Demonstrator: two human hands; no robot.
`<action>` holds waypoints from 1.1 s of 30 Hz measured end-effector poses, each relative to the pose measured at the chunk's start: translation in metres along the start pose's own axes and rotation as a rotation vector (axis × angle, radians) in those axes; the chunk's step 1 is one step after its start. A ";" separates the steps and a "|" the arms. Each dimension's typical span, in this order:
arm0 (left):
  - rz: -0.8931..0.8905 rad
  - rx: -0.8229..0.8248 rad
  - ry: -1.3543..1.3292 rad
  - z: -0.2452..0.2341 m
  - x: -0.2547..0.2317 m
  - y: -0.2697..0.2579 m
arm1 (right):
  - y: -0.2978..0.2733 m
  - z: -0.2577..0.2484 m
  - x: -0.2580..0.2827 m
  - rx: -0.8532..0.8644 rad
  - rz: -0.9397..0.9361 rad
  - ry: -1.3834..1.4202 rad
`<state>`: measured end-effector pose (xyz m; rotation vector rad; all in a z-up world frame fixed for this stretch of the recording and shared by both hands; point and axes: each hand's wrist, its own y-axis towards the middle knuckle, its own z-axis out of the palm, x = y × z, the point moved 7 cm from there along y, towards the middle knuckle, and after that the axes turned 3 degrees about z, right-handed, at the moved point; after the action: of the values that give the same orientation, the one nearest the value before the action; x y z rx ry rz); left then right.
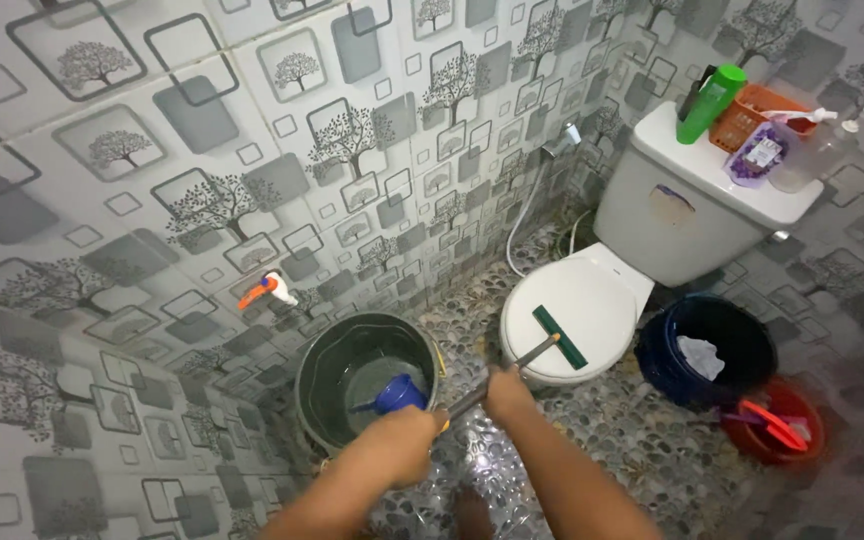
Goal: Cleaning a small washing machine and a toilet using a cloth, squeegee, and brush
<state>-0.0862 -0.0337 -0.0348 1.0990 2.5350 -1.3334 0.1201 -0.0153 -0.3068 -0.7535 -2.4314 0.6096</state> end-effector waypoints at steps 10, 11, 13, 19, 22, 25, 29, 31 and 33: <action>0.262 -0.193 -0.020 0.011 -0.022 0.046 | 0.040 -0.022 -0.048 -0.102 -0.071 0.034; 0.334 -0.265 0.011 0.012 -0.027 0.052 | 0.040 -0.027 -0.052 -0.099 -0.052 0.006; 0.407 -0.334 0.041 0.013 -0.033 0.066 | 0.035 -0.040 -0.056 -0.095 -0.030 -0.022; 0.315 -0.203 -0.013 0.007 -0.048 0.100 | 0.051 -0.061 -0.078 -0.043 0.012 -0.013; 0.279 -0.173 0.033 0.007 -0.051 0.125 | 0.065 -0.075 -0.083 -0.066 -0.005 0.019; 0.280 -0.188 0.065 0.003 -0.059 0.141 | 0.077 -0.084 -0.095 0.000 0.053 0.008; 0.298 -0.239 0.102 -0.007 -0.073 0.149 | 0.084 -0.099 -0.102 -0.016 0.044 0.009; 0.278 -0.235 0.110 -0.008 -0.075 0.152 | 0.086 -0.100 -0.107 -0.003 0.061 -0.004; 0.330 -0.314 0.092 -0.014 -0.082 0.150 | 0.094 -0.098 -0.113 -0.083 0.015 -0.023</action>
<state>0.0717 -0.0137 -0.0991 1.4492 2.3726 -0.7922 0.2946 0.0107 -0.3220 -0.8035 -2.4872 0.5283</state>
